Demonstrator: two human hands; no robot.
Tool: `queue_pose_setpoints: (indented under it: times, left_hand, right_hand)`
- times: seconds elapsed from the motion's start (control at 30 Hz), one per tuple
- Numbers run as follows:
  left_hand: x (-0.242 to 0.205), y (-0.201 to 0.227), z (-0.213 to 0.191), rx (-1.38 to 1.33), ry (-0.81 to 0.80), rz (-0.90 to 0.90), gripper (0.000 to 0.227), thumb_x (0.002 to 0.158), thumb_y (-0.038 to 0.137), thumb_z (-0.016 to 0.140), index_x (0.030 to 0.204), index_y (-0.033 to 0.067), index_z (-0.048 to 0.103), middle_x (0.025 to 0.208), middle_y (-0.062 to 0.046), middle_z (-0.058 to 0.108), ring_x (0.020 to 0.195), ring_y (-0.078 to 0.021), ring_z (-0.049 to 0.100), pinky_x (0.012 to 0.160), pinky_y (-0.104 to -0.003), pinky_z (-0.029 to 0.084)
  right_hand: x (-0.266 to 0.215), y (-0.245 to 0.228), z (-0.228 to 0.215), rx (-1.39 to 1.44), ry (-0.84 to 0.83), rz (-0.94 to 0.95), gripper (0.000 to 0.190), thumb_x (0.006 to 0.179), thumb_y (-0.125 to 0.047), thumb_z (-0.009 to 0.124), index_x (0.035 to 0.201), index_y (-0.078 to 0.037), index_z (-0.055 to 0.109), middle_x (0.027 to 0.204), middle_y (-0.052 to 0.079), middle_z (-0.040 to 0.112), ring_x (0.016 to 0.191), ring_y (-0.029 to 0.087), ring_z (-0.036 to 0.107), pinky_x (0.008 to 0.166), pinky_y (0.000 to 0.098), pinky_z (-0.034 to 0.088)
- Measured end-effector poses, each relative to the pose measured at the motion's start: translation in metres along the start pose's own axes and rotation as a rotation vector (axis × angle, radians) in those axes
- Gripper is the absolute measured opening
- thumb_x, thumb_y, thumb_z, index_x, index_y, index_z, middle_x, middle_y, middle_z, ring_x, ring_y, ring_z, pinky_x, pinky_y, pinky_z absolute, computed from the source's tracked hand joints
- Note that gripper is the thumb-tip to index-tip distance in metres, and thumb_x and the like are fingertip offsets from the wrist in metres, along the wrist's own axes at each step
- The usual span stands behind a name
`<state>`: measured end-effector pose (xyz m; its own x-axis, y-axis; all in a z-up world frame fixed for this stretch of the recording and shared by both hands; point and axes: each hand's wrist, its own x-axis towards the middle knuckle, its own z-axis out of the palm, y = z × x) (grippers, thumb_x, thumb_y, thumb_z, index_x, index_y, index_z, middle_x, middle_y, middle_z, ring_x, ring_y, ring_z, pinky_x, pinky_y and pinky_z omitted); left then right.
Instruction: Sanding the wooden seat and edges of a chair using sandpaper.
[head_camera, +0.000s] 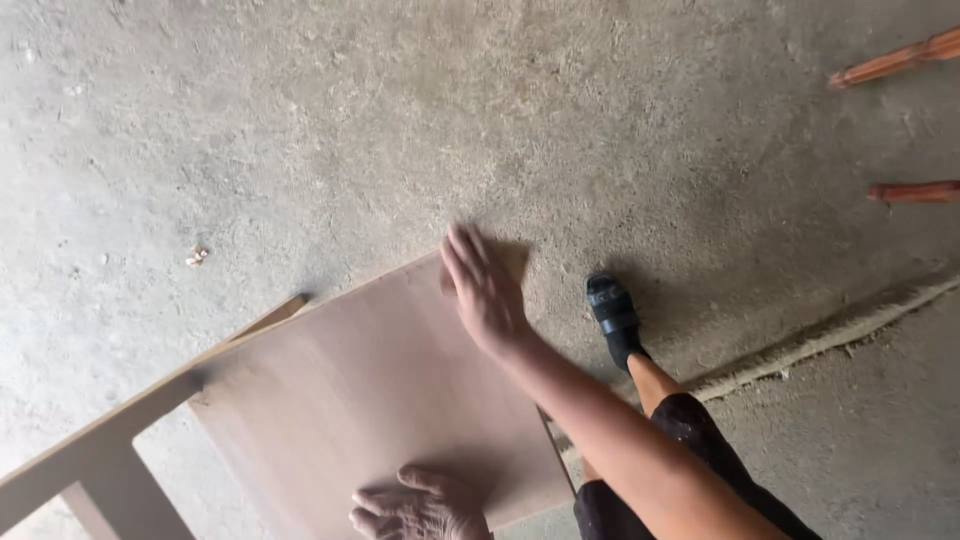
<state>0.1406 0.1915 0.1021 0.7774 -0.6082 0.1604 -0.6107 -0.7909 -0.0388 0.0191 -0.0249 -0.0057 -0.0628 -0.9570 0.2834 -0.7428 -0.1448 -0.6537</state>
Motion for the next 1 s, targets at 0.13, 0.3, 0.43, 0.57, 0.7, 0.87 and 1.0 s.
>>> queue_pose_setpoints:
  times: [0.13, 0.3, 0.43, 0.57, 0.7, 0.87, 1.0]
  left_hand:
    - [-0.001, -0.01, 0.017, 0.128, -0.039, -0.025, 0.079, 0.107, 0.052, 0.036, 0.157, -0.0095, 0.034, 0.152, -0.037, 0.039, 0.131, -0.0502, 0.049, 0.104, -0.061, 0.045]
    - [-0.002, -0.018, 0.026, 0.107, 0.035, -0.05, 0.081, 0.108, 0.062, 0.028, 0.161, 0.0003, 0.033, 0.159, -0.033, 0.035, 0.14, -0.0496, 0.043, 0.112, -0.062, 0.037]
    - [-0.012, -0.038, 0.026, 0.105, -0.021, -0.024, 0.082, 0.109, 0.062, 0.024, 0.164, 0.0011, 0.029, 0.162, -0.033, 0.032, 0.143, -0.0495, 0.039, 0.114, -0.063, 0.033]
    - [-0.004, -0.018, 0.04, -0.027, 0.082, -0.078, 0.084, 0.107, 0.067, 0.026, 0.164, 0.0047, 0.028, 0.163, -0.029, 0.029, 0.146, -0.0456, 0.034, 0.112, -0.064, 0.031]
    - [-0.006, -0.027, 0.037, 0.065, 0.004, -0.146, 0.084, 0.104, 0.066, 0.028, 0.164, 0.0072, 0.027, 0.164, -0.027, 0.026, 0.147, -0.0439, 0.031, 0.111, -0.065, 0.028]
    - [-0.01, -0.027, 0.028, 0.02, -0.001, -0.138, 0.082, 0.106, 0.066, 0.026, 0.164, 0.0075, 0.026, 0.163, -0.029, 0.025, 0.146, -0.0442, 0.031, 0.11, -0.064, 0.031]
    - [-0.011, -0.031, 0.038, 0.081, 0.024, -0.13, 0.082, 0.105, 0.065, 0.029, 0.165, 0.0088, 0.026, 0.165, -0.025, 0.026, 0.149, -0.0425, 0.03, 0.113, -0.064, 0.029]
  right_hand:
    - [-0.012, -0.007, -0.045, 0.021, 0.089, 0.045, 0.054, 0.105, 0.008, 0.062, 0.153, -0.011, 0.045, 0.163, 0.008, 0.043, 0.153, 0.027, 0.044, 0.124, 0.0423, 0.045]
    - [-0.111, -0.022, -0.063, 0.002, -0.309, -0.192, 0.045, 0.101, 0.001, 0.057, 0.146, -0.006, 0.056, 0.157, 0.011, 0.05, 0.151, 0.026, 0.041, 0.126, 0.0445, 0.036]
    - [-0.057, -0.013, -0.023, 0.111, -0.175, -0.125, 0.046, 0.105, 0.004, 0.055, 0.151, -0.005, 0.051, 0.16, 0.011, 0.047, 0.151, 0.025, 0.041, 0.129, 0.0379, 0.034]
    - [-0.079, -0.013, -0.049, -0.033, -0.211, -0.119, 0.05, 0.097, 0.011, 0.057, 0.143, -0.008, 0.058, 0.154, 0.011, 0.054, 0.147, 0.026, 0.047, 0.126, 0.0414, 0.038]
    - [-0.099, 0.0, -0.045, -0.035, -0.137, -0.203, 0.04, 0.098, 0.006, 0.065, 0.135, -0.007, 0.065, 0.147, 0.012, 0.06, 0.143, 0.027, 0.052, 0.123, 0.0474, 0.041]
    - [-0.026, -0.028, -0.049, -0.021, -0.109, -0.145, 0.037, 0.101, 0.006, 0.064, 0.137, -0.001, 0.065, 0.147, 0.017, 0.062, 0.143, 0.032, 0.052, 0.122, 0.0452, 0.042]
    - [-0.093, -0.012, -0.052, -0.112, -0.189, -0.117, 0.037, 0.095, 0.007, 0.059, 0.129, -0.004, 0.067, 0.14, 0.014, 0.064, 0.139, 0.03, 0.056, 0.121, 0.05, 0.041]
